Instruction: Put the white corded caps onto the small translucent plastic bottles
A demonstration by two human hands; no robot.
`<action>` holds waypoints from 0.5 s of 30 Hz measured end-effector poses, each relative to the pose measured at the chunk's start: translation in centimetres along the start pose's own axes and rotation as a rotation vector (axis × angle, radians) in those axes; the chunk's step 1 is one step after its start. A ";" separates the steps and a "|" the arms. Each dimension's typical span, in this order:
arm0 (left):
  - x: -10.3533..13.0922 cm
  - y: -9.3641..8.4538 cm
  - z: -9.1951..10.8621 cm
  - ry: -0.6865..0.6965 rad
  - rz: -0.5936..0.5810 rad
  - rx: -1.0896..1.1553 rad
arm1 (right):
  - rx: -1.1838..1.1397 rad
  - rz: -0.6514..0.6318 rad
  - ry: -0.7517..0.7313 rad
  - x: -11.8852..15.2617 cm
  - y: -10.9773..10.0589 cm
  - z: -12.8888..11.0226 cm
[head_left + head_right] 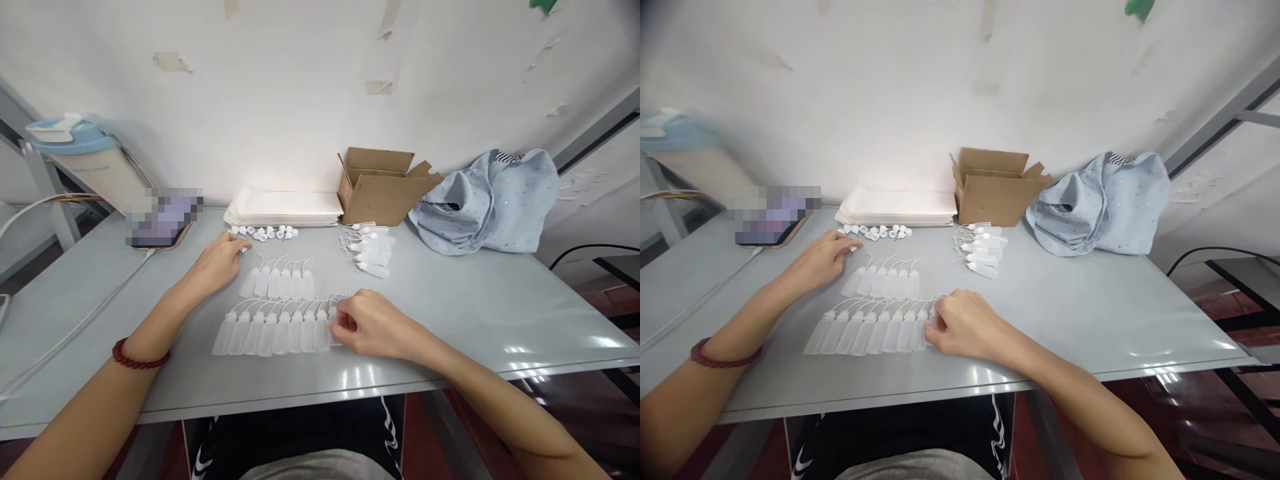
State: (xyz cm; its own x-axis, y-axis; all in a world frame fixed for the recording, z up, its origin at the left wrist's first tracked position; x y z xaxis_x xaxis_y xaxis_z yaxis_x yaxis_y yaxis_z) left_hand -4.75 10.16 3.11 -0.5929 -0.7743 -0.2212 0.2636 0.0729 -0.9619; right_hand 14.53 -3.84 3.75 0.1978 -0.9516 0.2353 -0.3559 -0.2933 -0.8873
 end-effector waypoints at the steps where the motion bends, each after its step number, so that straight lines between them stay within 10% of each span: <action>1: 0.1 0.1 0.0 -0.008 -0.018 -0.001 | 0.012 0.000 0.003 -0.1 0.2 0.0; 15: 0.5 -1.3 1.0 -0.078 -0.034 0.106 | -0.008 -0.051 0.150 -1.1 -0.1 2.2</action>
State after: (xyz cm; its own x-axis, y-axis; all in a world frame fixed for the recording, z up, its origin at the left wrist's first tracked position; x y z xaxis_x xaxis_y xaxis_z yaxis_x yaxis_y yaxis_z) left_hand -4.61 9.06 4.40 -0.5427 -0.8222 -0.1714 0.3257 -0.0179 -0.9453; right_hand 16.37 -2.59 2.72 0.0774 -0.9384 0.3368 -0.3566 -0.3415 -0.8696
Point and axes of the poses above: each hand's wrist, its own x-axis away from the middle knuckle, its own y-axis out of the palm, z = x × y, the point moved 10 cm from there along -x, towards the middle knuckle, and after that the axes turned 13 degrees about y, right-handed, at the moved point
